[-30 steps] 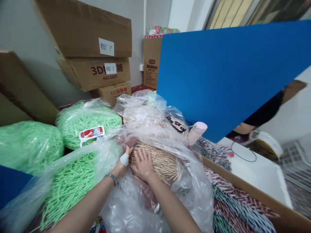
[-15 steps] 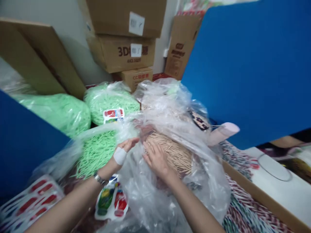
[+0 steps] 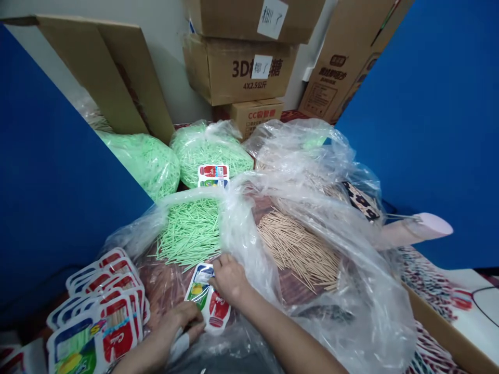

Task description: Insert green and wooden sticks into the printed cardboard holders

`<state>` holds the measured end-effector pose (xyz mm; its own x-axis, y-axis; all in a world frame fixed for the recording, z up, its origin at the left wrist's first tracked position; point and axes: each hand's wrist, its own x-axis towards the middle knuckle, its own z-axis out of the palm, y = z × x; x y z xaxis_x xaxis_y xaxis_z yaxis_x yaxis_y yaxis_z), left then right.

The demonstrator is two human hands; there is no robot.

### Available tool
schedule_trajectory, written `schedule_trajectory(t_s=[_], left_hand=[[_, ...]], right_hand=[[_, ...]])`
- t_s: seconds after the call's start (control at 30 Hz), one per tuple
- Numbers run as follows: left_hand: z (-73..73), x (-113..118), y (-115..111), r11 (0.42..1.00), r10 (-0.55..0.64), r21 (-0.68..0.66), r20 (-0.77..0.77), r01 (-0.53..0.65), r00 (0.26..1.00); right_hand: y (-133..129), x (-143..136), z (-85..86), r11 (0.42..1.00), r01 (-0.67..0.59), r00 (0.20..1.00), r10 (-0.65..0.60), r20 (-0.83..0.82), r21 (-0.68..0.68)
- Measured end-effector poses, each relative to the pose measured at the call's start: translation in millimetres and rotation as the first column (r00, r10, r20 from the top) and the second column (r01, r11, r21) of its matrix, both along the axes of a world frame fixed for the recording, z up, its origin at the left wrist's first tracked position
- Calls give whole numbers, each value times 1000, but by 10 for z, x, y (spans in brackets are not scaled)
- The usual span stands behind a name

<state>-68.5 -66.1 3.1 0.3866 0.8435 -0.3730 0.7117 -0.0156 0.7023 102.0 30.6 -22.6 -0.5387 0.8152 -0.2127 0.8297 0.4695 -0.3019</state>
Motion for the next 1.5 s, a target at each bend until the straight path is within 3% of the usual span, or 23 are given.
schedule_trajectory(t_s=[0.17,0.3,0.4,0.5,0.6,0.7,0.77,0.83,0.9,1.0,1.1,1.17,1.23,1.37,1.43,1.5], left_hand=[[80,93,-26,997,-78,-13,-150,76,986],[122,130,-6,994,-112,-32,-189,108,975],[78,142,-15,994,-106,-20,-195,104,975],[-14,125,-29,995,-92,14,-193,96,977],[-92,63,-35,995,-71,56,-174,82,982],[-62,-9,-17,989,-123,92,46,119,991],[40,-21,19,982,-184,87,227,168,956],[179,18,77,979,-197,28,344,200,918],[305,109,150,978,-158,-62,414,200,897],[376,317,258,985,-72,-107,446,133,892],[276,541,339,999,-8,-37,387,24,922],[138,650,371,999,4,32,352,-17,936],[-15,706,383,996,10,79,304,-35,953],[-201,706,369,992,-15,124,215,-12,976],[-199,693,360,990,-39,142,201,10,979],[-158,687,354,988,-55,150,191,26,980]], right_hand=[[39,41,137,1000,-18,1000,18,6,-1],[165,227,201,985,-59,998,56,-22,-160],[239,313,209,962,-85,996,80,-29,-258],[177,252,278,966,-96,995,100,1,-241],[1,150,529,973,-136,986,115,-119,-187],[-108,236,965,966,-227,903,161,-398,-123],[-57,454,1238,973,-167,846,59,-530,-159],[80,737,1361,966,-58,802,-105,-588,-252],[227,975,1255,941,-11,780,-203,-592,-337],[309,1077,727,944,74,852,-227,-471,-321],[197,948,113,968,223,921,-247,-302,-112],[100,878,-138,965,257,917,-262,-300,-57],[48,883,-222,954,297,883,-293,-366,-47],[80,1019,-131,928,347,802,-369,-470,-138],[106,1054,-91,932,338,832,-361,-421,-132],[116,1044,-88,948,317,908,-312,-281,-29]])
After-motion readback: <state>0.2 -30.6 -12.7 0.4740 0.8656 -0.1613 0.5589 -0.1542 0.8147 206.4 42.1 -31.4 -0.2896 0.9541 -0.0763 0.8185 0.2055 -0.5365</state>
